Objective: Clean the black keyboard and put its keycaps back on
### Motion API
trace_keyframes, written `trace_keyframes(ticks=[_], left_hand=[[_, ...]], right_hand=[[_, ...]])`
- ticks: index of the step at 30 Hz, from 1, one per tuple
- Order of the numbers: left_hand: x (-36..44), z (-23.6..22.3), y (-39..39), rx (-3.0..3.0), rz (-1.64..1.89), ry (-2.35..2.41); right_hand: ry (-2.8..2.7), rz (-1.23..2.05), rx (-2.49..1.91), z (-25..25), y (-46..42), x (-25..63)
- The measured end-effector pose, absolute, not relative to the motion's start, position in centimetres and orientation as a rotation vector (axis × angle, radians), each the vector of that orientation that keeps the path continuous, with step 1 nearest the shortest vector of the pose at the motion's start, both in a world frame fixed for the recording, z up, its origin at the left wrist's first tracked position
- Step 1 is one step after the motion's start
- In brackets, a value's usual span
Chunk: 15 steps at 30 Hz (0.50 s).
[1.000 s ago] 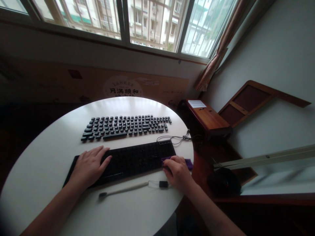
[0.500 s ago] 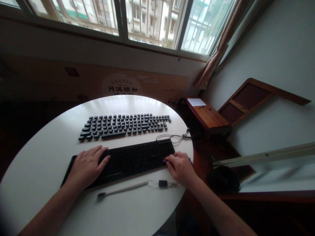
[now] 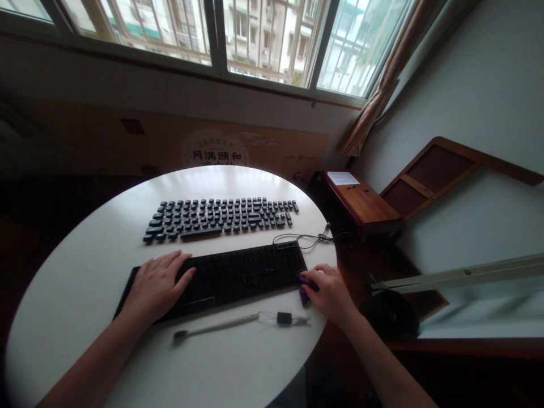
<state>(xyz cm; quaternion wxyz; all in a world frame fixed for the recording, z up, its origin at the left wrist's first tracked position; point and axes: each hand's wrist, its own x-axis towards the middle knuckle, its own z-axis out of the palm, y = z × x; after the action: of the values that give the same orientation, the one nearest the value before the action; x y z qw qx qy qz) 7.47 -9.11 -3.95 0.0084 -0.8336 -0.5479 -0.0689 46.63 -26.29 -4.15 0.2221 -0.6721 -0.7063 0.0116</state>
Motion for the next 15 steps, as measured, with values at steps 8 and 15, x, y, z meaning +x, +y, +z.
trace_keyframes(ticks=[8, 15], left_hand=[[7.5, -4.0, -9.0, -2.603, -0.192, -1.714], [7.6, -3.9, -9.1, -2.619, -0.215, -1.722]], right_hand=[[-1.810, -0.041, -1.885, -6.4, -28.4, 48.6], [-1.901, -0.072, -1.878, -6.5, -28.1, 47.7]])
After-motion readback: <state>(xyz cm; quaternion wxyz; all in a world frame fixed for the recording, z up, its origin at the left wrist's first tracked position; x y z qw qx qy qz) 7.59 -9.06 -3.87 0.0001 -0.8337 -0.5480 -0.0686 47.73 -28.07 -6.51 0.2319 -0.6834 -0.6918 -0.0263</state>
